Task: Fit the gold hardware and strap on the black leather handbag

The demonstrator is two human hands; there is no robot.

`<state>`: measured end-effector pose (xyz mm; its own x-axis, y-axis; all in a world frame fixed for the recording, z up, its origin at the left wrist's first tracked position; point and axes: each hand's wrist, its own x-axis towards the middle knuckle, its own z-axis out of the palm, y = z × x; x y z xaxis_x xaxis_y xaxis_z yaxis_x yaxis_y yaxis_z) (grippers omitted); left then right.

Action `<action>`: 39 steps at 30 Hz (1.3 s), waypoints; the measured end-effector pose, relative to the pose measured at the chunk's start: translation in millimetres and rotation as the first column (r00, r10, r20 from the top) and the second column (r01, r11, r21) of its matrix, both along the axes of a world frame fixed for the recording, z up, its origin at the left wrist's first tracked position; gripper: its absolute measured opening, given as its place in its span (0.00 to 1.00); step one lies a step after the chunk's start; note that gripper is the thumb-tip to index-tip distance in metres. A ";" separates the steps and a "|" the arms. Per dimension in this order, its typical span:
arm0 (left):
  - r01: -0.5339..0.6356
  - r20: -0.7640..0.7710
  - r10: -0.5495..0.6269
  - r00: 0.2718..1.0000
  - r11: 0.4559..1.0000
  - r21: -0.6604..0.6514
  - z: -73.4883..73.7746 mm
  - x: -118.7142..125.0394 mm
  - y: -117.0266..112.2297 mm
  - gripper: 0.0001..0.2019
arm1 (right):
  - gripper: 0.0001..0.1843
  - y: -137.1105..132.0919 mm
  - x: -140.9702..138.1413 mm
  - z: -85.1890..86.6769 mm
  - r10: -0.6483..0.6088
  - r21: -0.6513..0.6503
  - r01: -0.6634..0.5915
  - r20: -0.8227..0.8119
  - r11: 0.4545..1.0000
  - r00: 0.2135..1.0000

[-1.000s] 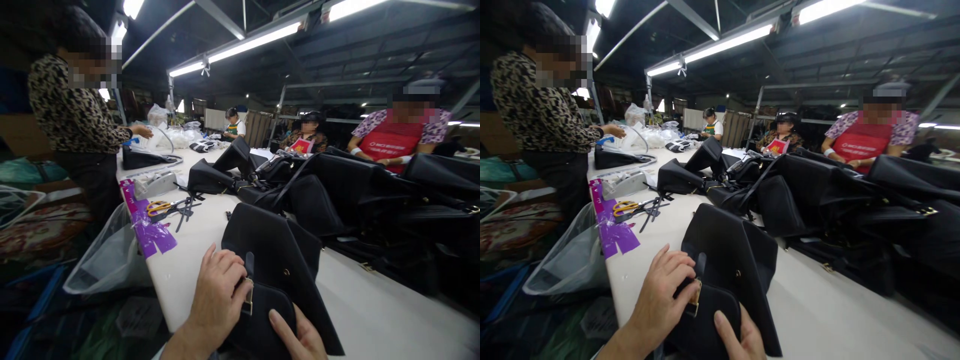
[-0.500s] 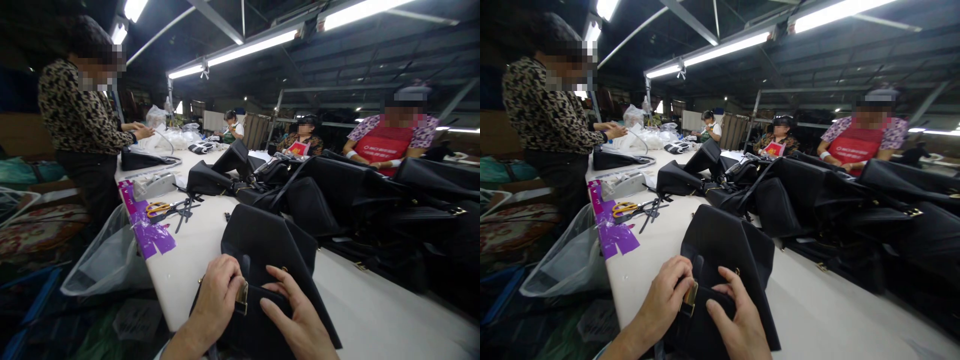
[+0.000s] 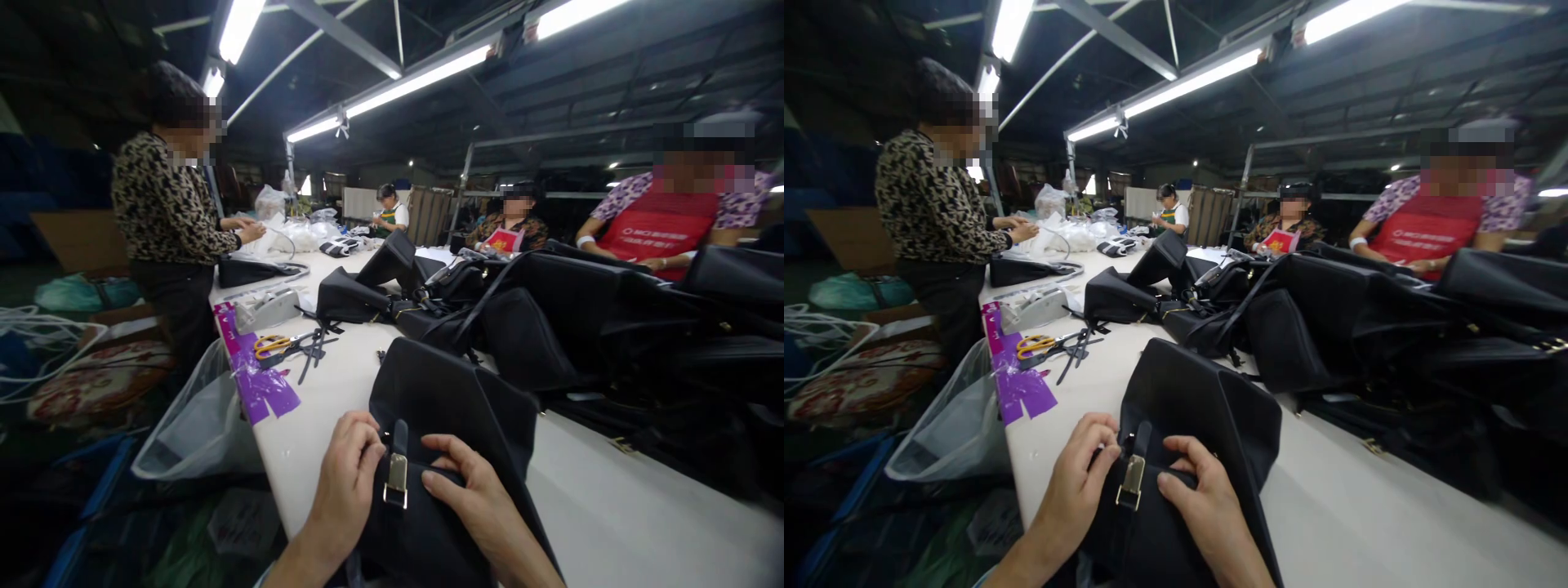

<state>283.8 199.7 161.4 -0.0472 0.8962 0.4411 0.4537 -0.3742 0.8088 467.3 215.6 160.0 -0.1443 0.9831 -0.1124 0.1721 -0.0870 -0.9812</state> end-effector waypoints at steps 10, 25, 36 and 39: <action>-0.443 -0.381 0.538 0.752 0.841 0.311 4.2 -118.3 8.6 0.10 | 0.22 0.0 7.1 -1.8 0.074 -0.115 -0.102 -0.226 0.988 0.971; -0.348 -0.575 0.396 0.716 0.916 0.198 0.0 -89.2 13.5 0.15 | 0.22 -2.2 5.9 5.0 0.059 -0.218 -0.121 -0.272 0.968 0.961; 0.118 -0.322 -0.146 0.935 0.987 -0.105 18.7 -18.4 -15.9 0.11 | 0.21 0.2 9.9 4.2 0.160 -0.214 -0.253 -0.374 0.943 0.914; 0.138 -0.316 -0.173 0.933 0.982 -0.130 15.7 -3.8 -18.1 0.09 | 0.22 -1.6 11.6 3.9 0.225 -0.172 -0.312 -0.396 0.934 0.891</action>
<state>280.0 181.6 177.1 0.2263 0.9225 0.3126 0.6407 -0.3827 0.6656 478.9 214.0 163.9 -0.4725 0.8551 -0.2132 -0.1445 -0.3138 -0.9384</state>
